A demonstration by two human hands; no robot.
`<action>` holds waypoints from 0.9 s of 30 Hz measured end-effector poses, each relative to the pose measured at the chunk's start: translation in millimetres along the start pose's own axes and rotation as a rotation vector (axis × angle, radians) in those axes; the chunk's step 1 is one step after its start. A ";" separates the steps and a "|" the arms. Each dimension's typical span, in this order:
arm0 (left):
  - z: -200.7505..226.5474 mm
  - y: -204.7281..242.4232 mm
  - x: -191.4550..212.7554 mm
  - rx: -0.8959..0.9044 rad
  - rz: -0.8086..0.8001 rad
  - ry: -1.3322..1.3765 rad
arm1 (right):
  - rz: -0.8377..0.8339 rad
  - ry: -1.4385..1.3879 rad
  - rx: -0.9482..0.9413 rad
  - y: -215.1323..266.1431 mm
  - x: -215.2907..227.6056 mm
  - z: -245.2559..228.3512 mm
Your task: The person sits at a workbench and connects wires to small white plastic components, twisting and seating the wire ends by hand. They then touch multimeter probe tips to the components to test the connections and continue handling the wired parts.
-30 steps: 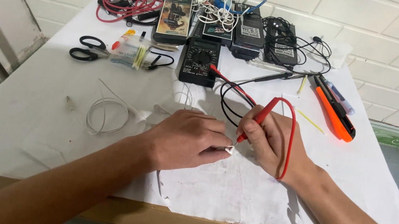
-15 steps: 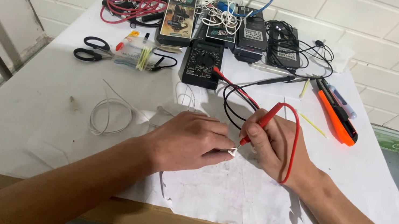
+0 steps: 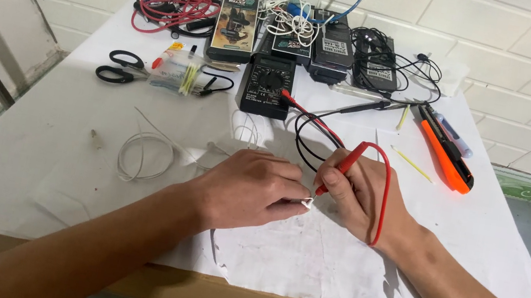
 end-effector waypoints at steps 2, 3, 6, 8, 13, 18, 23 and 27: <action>-0.1 0.3 -0.2 0.007 -0.006 -0.001 | -0.003 -0.007 -0.004 -0.3 -0.5 -0.5; -0.3 0.4 -0.6 0.014 -0.012 -0.002 | -0.006 -0.013 -0.009 -0.3 -0.8 -0.6; -0.6 0.0 -1.7 0.004 -0.014 0.006 | -0.022 -0.037 -0.011 -3.5 0.2 -3.1; 0.3 -0.9 0.2 0.001 -0.021 0.003 | -0.024 -0.038 -0.019 -3.7 -0.2 -2.8; 0.1 -0.3 0.1 0.018 -0.026 0.000 | -0.042 -0.021 -0.059 -1.4 -1.0 -0.8; -1.5 -0.7 -1.4 0.007 -0.045 0.016 | -0.064 -0.045 -0.104 -5.9 0.7 -1.7; -2.5 0.8 -4.4 -0.009 -0.042 -0.008 | -0.078 -0.068 -0.126 -9.8 2.1 -7.7; -3.2 2.0 -7.4 -0.019 -0.035 -0.030 | -0.084 -0.085 -0.151 -11.3 4.2 -10.2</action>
Point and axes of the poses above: each hand's wrist, its own y-axis away from the middle knuckle, its own x-axis out of the back of the hand, z = x × y, the point moved 4 cm from there along -y, towards the middle knuckle, and after that the axes turned 12 degrees about -x, right-handed, at the moved point
